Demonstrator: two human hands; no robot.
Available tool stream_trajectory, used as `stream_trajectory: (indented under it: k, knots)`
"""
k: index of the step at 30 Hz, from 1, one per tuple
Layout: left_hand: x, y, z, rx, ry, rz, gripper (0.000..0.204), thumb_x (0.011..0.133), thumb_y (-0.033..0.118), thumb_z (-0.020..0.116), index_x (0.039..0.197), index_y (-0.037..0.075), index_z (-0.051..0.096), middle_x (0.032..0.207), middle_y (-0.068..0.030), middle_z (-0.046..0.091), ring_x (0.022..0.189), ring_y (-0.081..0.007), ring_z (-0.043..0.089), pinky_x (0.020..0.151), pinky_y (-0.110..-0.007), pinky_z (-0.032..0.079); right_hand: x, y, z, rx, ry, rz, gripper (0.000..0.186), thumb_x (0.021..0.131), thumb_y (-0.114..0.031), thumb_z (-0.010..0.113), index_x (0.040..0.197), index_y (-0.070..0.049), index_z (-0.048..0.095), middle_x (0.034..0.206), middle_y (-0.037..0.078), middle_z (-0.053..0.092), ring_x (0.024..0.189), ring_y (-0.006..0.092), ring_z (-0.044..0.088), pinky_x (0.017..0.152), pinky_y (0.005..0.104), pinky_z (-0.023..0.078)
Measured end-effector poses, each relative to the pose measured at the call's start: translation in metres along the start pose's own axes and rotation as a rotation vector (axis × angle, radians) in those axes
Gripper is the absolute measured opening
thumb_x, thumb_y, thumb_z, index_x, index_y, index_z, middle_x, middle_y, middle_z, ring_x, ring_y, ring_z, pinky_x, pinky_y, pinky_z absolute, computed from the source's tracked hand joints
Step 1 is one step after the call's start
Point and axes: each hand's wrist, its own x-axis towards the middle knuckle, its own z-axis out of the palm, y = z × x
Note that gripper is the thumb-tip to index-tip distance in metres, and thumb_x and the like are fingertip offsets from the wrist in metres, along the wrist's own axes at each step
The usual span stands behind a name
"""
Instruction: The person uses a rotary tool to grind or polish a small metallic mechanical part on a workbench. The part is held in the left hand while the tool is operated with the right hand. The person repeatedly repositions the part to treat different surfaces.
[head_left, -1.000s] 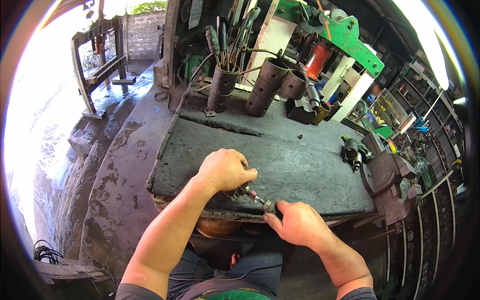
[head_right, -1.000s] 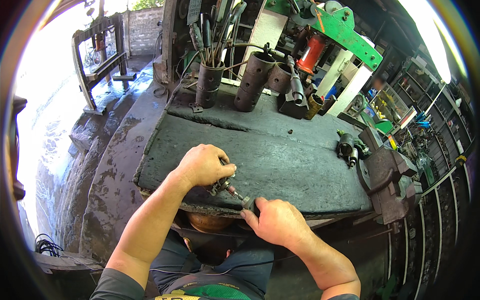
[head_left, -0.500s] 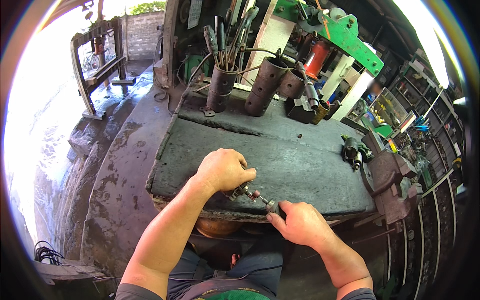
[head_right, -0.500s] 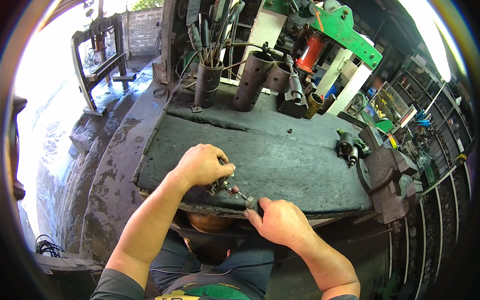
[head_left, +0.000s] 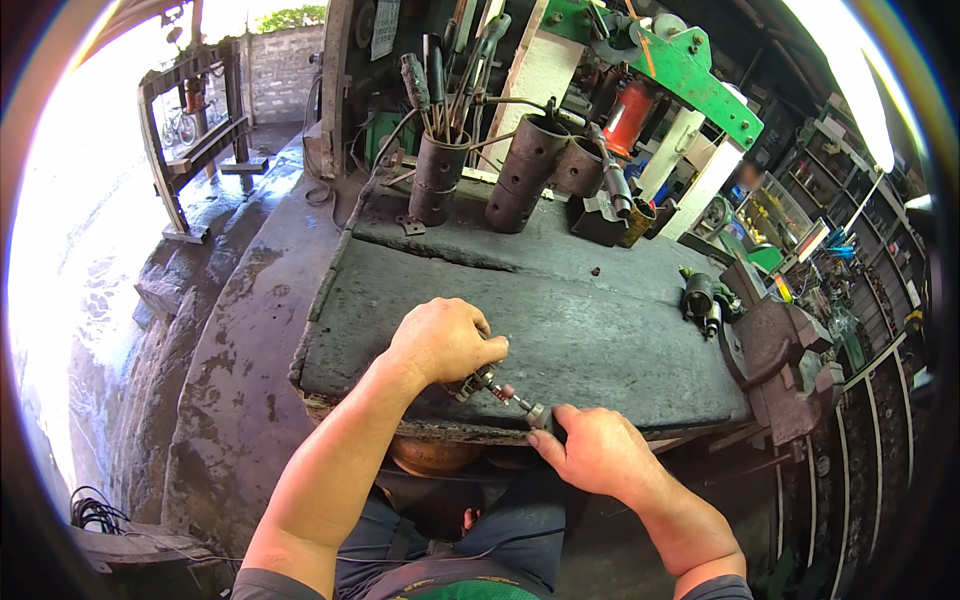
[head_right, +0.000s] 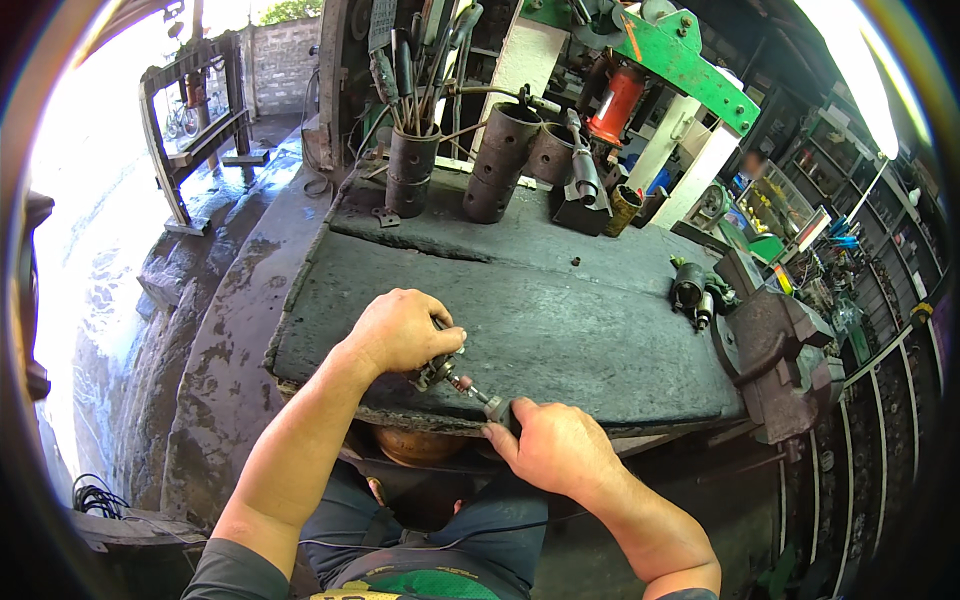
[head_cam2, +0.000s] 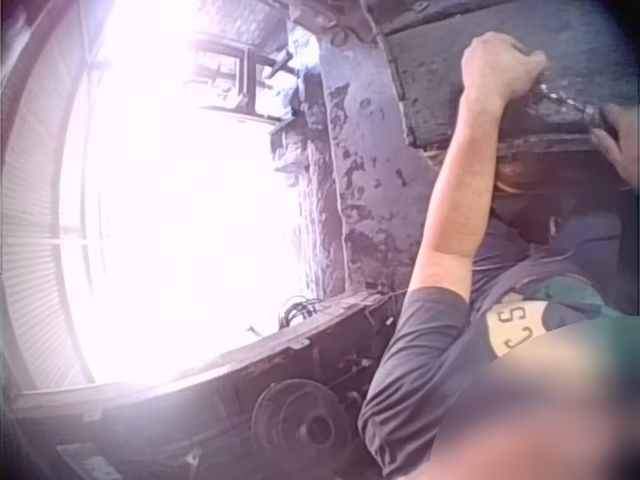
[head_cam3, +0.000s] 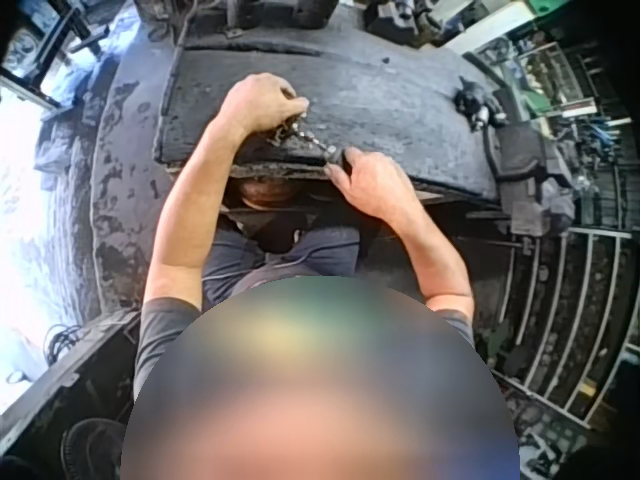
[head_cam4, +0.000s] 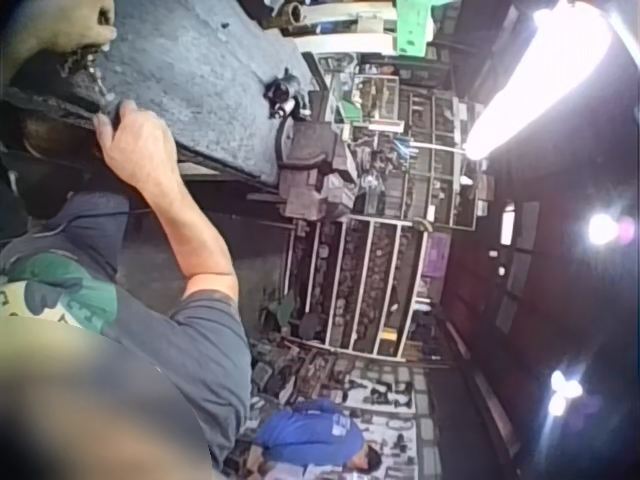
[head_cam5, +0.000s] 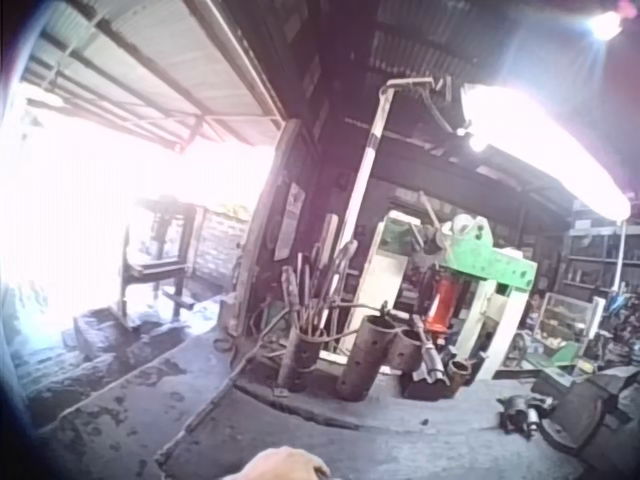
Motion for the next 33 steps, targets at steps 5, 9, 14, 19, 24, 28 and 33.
stream_trajectory:
  k: [5, 9, 14, 19, 24, 28, 33]
  knots:
    - [-0.001, 0.0, 0.0, 0.007, 0.002, 0.001, 0.056, 0.091, 0.054, 0.08, 0.122, 0.009, 0.095, 0.119, -0.0205, 0.09, 0.118, -0.0407, 0.086, 0.112, -0.049, 0.066, -0.002, -0.003, 0.003, -0.015, 0.05, -0.061, 0.054, 0.114, -0.056, 0.074, 0.11, -0.001, 0.076, 0.091, 0.027, 0.083, 0.091, 0.0531, 0.082, 0.084, 0.0635, 0.066]
    - [-0.001, -0.001, 0.003, -0.015, 0.034, 0.004, 0.05, 0.091, 0.051, 0.085, 0.116, 0.009, 0.095, 0.112, -0.0205, 0.09, 0.112, -0.041, 0.086, 0.108, -0.048, 0.066, 0.0, 0.0, 0.005, -0.032, 0.066, -0.037, 0.054, 0.114, -0.055, 0.075, 0.109, -0.001, 0.076, 0.091, 0.026, 0.083, 0.091, 0.0527, 0.082, 0.083, 0.0631, 0.066]
    - [-0.001, -0.002, 0.003, -0.004, 0.042, 0.017, 0.051, 0.091, 0.051, 0.085, 0.118, 0.009, 0.095, 0.113, -0.0209, 0.09, 0.113, -0.0411, 0.086, 0.108, -0.048, 0.066, -0.003, 0.002, 0.005, -0.032, 0.094, -0.087, 0.054, 0.114, -0.055, 0.075, 0.109, -0.001, 0.076, 0.091, 0.026, 0.083, 0.09, 0.0525, 0.082, 0.083, 0.0629, 0.066]
    - [-0.001, 0.0, 0.001, -0.01, 0.019, 0.003, 0.051, 0.092, 0.052, 0.085, 0.118, 0.009, 0.095, 0.114, -0.0207, 0.091, 0.114, -0.0412, 0.086, 0.109, -0.048, 0.066, -0.002, -0.001, 0.005, -0.031, 0.066, -0.091, 0.055, 0.113, -0.054, 0.075, 0.107, 0.0, 0.076, 0.089, 0.026, 0.083, 0.089, 0.0526, 0.082, 0.082, 0.0627, 0.066]
    - [-0.002, 0.002, -0.002, 0.006, 0.005, 0.007, 0.054, 0.09, 0.053, 0.081, 0.119, 0.01, 0.095, 0.119, -0.0194, 0.091, 0.118, -0.0403, 0.085, 0.111, -0.049, 0.066, 0.004, -0.003, 0.001, -0.023, 0.065, -0.055, 0.055, 0.113, -0.054, 0.076, 0.106, 0.0, 0.076, 0.089, 0.027, 0.083, 0.089, 0.0527, 0.082, 0.082, 0.0629, 0.066]
    - [-0.002, 0.001, -0.001, -0.007, 0.003, -0.007, 0.055, 0.09, 0.053, 0.081, 0.119, 0.01, 0.095, 0.119, -0.0199, 0.091, 0.117, -0.0406, 0.086, 0.111, -0.049, 0.066, 0.008, -0.003, 0.002, -0.017, 0.056, -0.064, 0.054, 0.113, -0.054, 0.075, 0.106, 0.0, 0.076, 0.089, 0.027, 0.082, 0.09, 0.0532, 0.082, 0.082, 0.0632, 0.066]
    - [-0.001, -0.002, 0.001, -0.008, 0.033, 0.013, 0.05, 0.092, 0.051, 0.085, 0.116, 0.009, 0.095, 0.114, -0.0205, 0.09, 0.113, -0.0411, 0.086, 0.109, -0.048, 0.066, 0.007, -0.004, -0.002, 0.0, 0.028, -0.057, 0.054, 0.114, -0.054, 0.075, 0.107, 0.0, 0.076, 0.088, 0.027, 0.082, 0.091, 0.0542, 0.081, 0.083, 0.0636, 0.065]
